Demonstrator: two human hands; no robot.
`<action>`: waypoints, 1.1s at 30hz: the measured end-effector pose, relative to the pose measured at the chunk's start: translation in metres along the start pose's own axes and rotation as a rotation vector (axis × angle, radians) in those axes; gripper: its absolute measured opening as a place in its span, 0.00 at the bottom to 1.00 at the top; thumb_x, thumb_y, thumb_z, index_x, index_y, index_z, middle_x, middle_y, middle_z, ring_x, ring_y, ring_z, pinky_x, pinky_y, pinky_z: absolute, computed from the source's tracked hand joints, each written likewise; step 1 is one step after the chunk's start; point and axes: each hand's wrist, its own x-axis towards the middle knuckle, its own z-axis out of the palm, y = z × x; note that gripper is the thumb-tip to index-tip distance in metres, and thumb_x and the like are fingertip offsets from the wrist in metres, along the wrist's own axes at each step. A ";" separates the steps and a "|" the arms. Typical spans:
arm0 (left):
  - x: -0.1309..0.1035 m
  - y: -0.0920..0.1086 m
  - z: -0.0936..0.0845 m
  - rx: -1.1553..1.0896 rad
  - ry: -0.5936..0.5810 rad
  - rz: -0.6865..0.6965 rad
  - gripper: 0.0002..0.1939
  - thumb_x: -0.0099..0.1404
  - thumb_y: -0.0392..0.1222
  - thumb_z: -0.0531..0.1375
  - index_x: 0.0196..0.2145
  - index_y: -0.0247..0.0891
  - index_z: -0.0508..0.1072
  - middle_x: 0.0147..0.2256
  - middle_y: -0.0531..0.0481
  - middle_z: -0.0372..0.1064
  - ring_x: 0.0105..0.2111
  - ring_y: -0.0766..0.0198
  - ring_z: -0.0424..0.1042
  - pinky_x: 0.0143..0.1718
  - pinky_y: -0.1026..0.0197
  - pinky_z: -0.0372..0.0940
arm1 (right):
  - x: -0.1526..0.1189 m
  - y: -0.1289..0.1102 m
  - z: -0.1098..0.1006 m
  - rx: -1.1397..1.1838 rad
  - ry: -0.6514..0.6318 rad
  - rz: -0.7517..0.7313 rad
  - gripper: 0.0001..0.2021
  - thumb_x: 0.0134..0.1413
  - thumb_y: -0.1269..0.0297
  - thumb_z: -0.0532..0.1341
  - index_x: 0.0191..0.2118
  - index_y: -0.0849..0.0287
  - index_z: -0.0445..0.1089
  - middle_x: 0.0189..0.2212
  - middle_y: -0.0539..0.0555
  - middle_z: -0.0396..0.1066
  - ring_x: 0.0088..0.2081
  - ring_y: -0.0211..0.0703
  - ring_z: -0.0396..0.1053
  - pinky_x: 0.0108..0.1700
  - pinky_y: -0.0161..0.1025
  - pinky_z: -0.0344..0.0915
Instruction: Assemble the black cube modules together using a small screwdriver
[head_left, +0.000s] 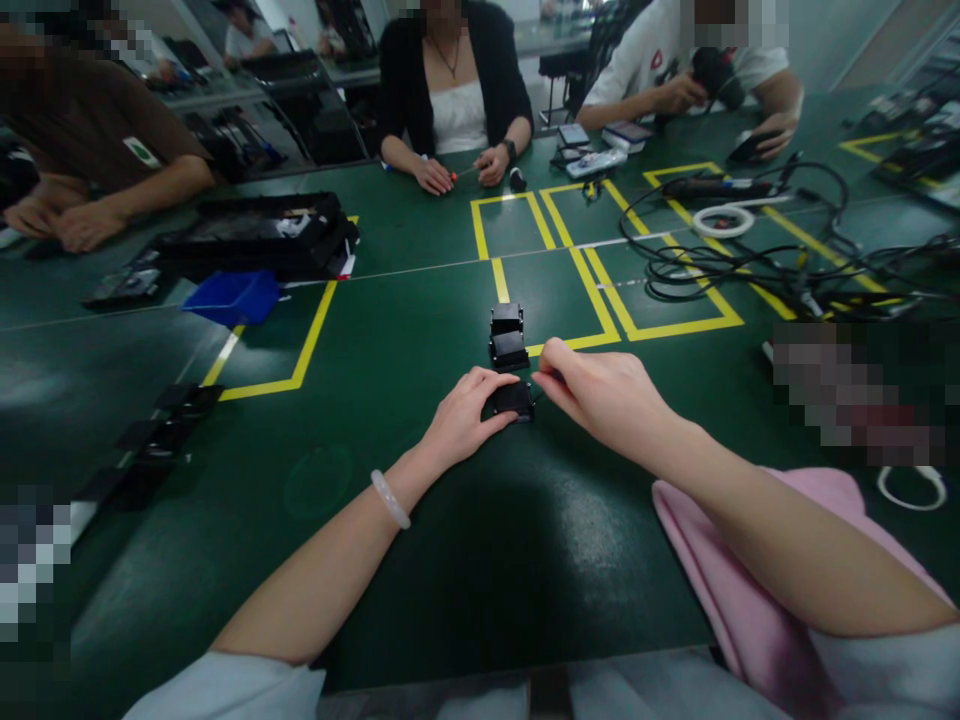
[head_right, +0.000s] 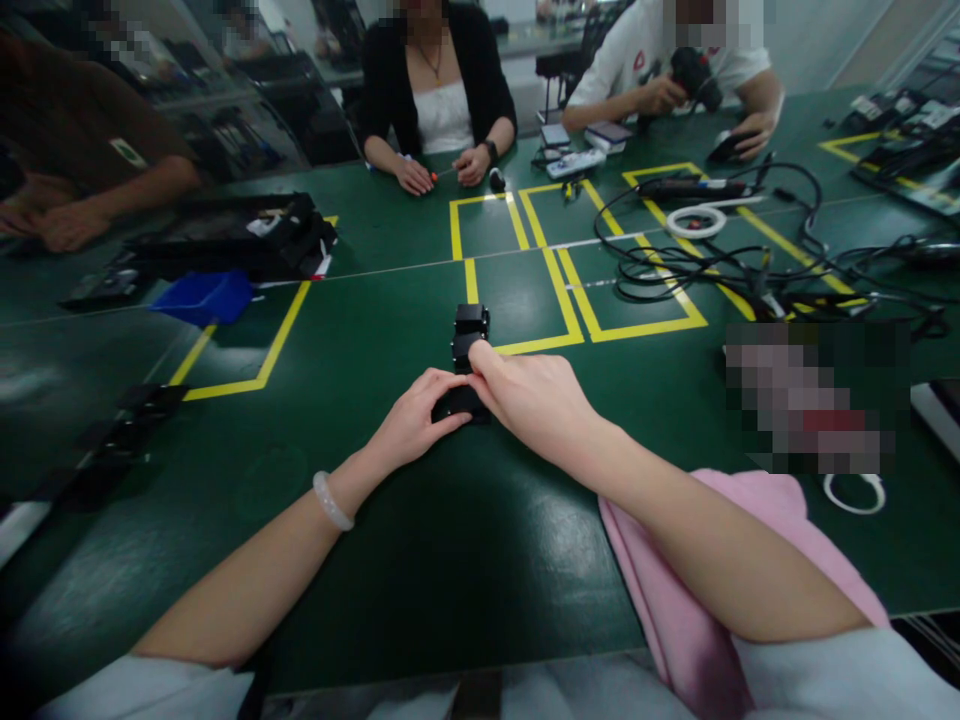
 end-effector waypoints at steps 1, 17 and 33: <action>0.000 0.000 0.000 0.001 0.001 0.000 0.21 0.63 0.44 0.58 0.53 0.44 0.64 0.46 0.46 0.64 0.48 0.55 0.64 0.51 0.51 0.61 | 0.000 0.000 -0.001 0.032 -0.004 -0.016 0.11 0.64 0.61 0.47 0.41 0.58 0.62 0.29 0.51 0.73 0.26 0.38 0.69 0.25 0.35 0.45; 0.000 0.000 0.000 0.009 -0.006 -0.001 0.21 0.63 0.43 0.59 0.54 0.45 0.64 0.47 0.46 0.64 0.49 0.55 0.64 0.51 0.51 0.61 | 0.001 0.000 0.000 0.086 0.008 -0.007 0.10 0.64 0.61 0.46 0.42 0.59 0.61 0.30 0.51 0.73 0.27 0.38 0.68 0.26 0.35 0.47; 0.000 0.001 -0.001 -0.001 -0.005 -0.004 0.19 0.64 0.45 0.58 0.53 0.44 0.65 0.47 0.47 0.64 0.48 0.56 0.64 0.51 0.52 0.61 | 0.001 -0.001 -0.003 0.096 -0.031 -0.019 0.12 0.65 0.58 0.46 0.40 0.59 0.62 0.28 0.50 0.73 0.27 0.39 0.69 0.26 0.35 0.47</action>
